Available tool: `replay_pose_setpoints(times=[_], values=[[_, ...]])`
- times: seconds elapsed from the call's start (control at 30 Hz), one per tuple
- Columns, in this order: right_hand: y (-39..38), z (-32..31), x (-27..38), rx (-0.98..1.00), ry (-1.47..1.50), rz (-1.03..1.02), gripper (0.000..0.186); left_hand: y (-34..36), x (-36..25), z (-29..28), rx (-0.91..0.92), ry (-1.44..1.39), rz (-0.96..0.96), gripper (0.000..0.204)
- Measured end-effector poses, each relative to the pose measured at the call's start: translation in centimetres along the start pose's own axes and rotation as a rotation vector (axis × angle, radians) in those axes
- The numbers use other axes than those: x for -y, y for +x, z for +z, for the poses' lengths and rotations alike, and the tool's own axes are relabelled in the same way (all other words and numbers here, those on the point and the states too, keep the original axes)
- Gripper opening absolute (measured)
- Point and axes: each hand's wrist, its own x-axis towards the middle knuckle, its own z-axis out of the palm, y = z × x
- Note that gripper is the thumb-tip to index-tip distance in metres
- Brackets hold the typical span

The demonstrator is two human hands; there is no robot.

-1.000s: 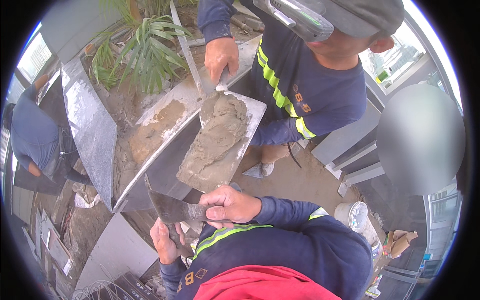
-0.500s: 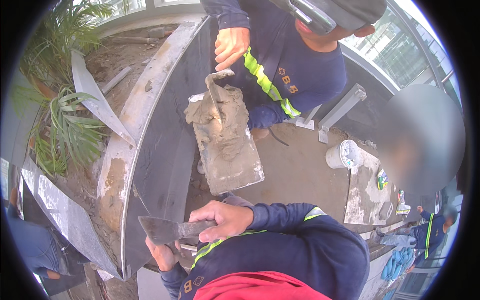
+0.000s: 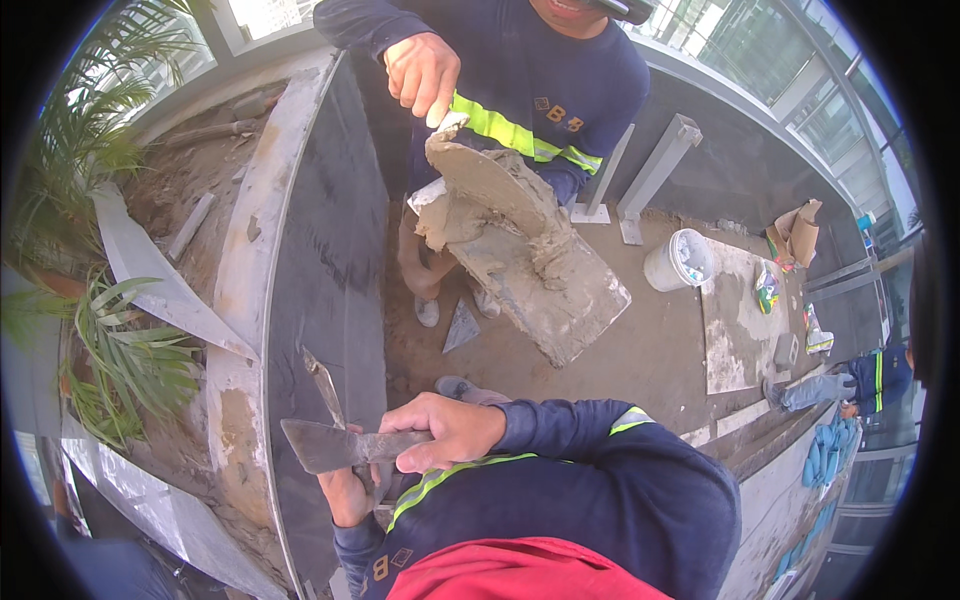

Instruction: The person scoops mortar from a bucket with a trowel and spreads it onto a curved concrete ledge, smoothing the surface with the trowel. The person repeatedly applies and levels mortar along the ledge edge while another worker assists nearby.

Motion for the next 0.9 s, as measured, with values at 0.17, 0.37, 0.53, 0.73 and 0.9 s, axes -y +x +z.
replay_pose_setpoints(times=[0.17, 0.37, 0.53, 0.73, 0.9], values=[[-0.2, -0.2, -0.1, -0.035, 0.037, 0.018, 0.032, 0.6, 0.5, -0.6, 0.019, -0.006, -0.015, 0.023], [-0.7, -0.1, -0.7, -0.049, 0.051, -0.015, 0.034, 0.5, 2.3, -2.9, 0.060, -0.029, -0.073, 0.026], [-1.1, 0.3, -0.8, -0.054, 0.037, -0.005, 0.034, -0.1, 2.7, -3.3, 0.044, -0.020, -0.062, 0.026], [-0.5, 0.5, -0.6, -0.001, 0.061, -0.018, 0.030, -1.3, 2.7, -4.2, 0.074, -0.017, -0.080, 0.024], [0.9, 1.0, -1.2, 0.052, 0.024, -0.022, 0.026, -2.5, 2.7, -4.3, -0.049, -0.048, -0.040, 0.022]])
